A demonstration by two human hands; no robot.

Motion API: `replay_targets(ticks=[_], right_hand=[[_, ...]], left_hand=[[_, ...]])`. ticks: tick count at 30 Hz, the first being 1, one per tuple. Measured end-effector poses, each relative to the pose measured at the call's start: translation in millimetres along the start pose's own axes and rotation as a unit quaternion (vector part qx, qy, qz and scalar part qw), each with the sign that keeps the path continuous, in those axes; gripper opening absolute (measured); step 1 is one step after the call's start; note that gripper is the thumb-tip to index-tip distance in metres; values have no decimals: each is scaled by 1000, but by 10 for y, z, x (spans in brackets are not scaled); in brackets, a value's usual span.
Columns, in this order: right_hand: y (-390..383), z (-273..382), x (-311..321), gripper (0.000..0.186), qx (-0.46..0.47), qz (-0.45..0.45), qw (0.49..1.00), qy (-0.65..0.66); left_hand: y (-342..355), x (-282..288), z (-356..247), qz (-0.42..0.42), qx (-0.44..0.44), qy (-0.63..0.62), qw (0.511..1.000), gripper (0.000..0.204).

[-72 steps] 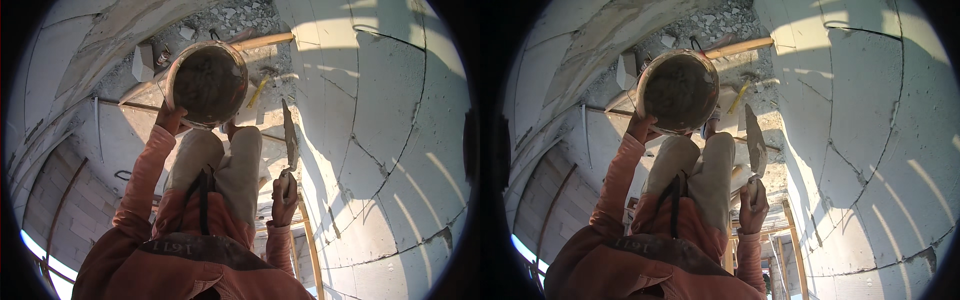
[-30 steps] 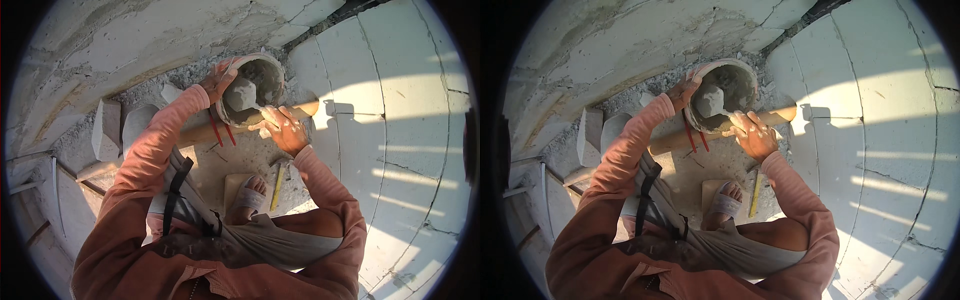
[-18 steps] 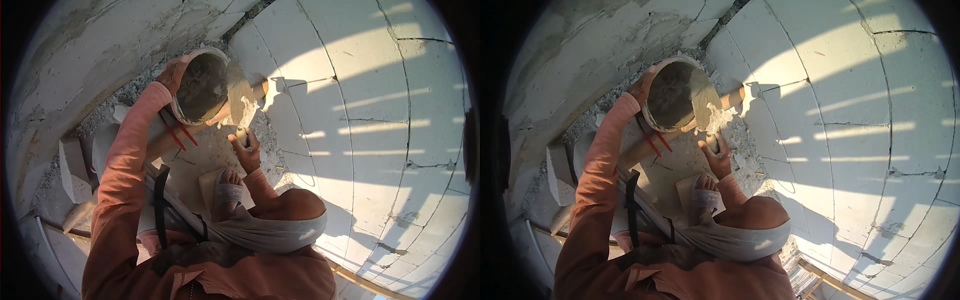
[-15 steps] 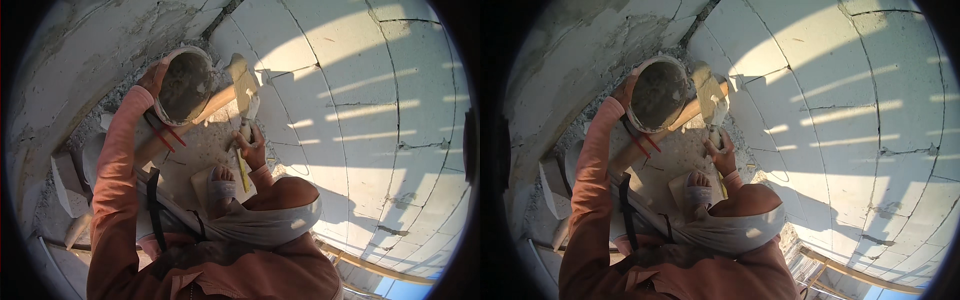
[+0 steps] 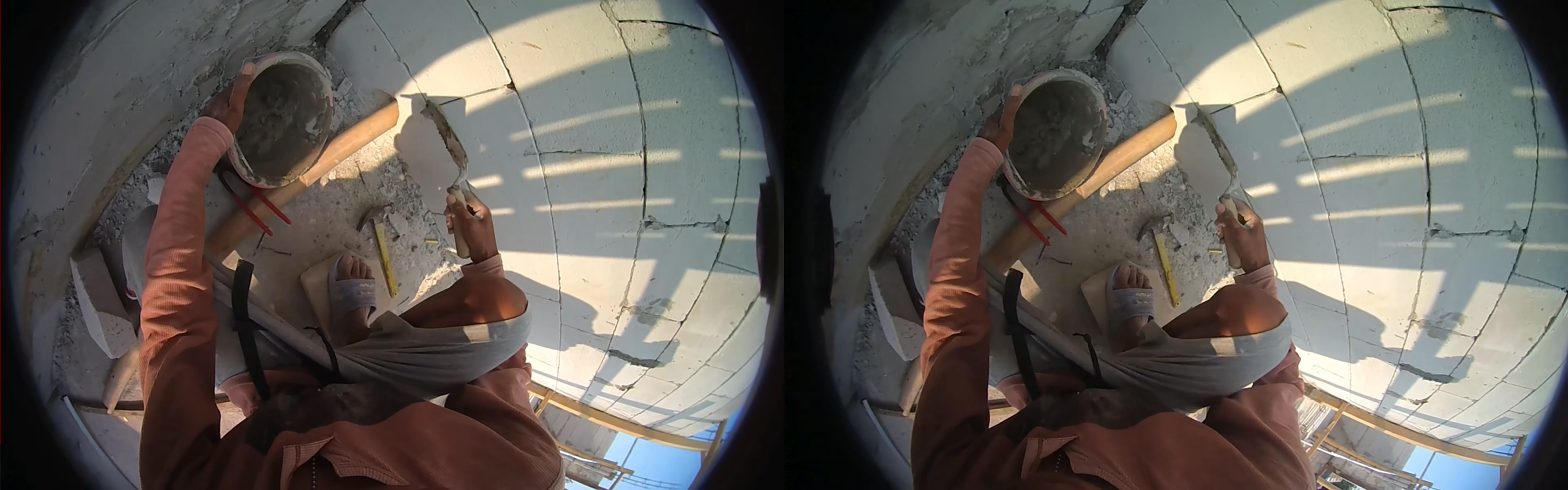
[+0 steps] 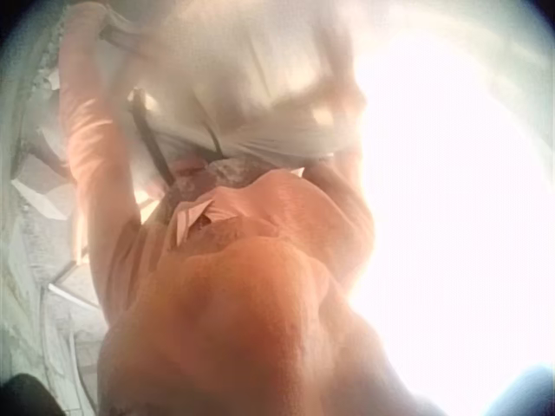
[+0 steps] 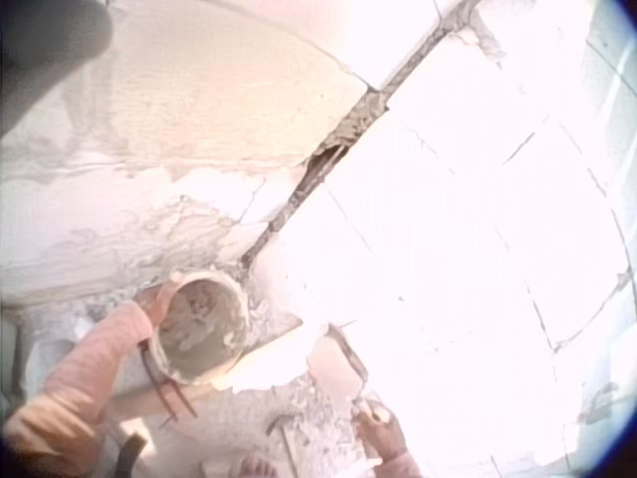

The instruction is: The person scoops mortar from a bucket with a trowel and applies it onto the gaps and joints of a concrete block wall.

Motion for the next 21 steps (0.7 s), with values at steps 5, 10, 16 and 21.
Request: replay_targets(ticks=[5, 10, 16, 21], right_hand=[[33, 458, 158, 27, 30, -38, 993, 105], [-219, 755, 448, 28, 49, -65, 995, 57], [-361, 492, 59, 46, 37, -109, 984, -135], [141, -20, -228, 52, 79, -93, 962, -244]], left_hand=[[131, -4, 131, -3, 13, 9, 1000, 108], [82, -3, 59, -18, -10, 4, 1000, 107], [209, 42, 144, -33, -19, 2, 999, 107], [190, -5, 146, -29, 1, 4, 1000, 107]])
Point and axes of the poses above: each hand's wrist, its own y-axis towards the middle knuckle, its own x-axis out of the back of the hand, z = x × y, the point moved 7 cm from there along y, towards the middle knuckle, and after that the axes turned 7 degrees about x, right-handed, at the moved point
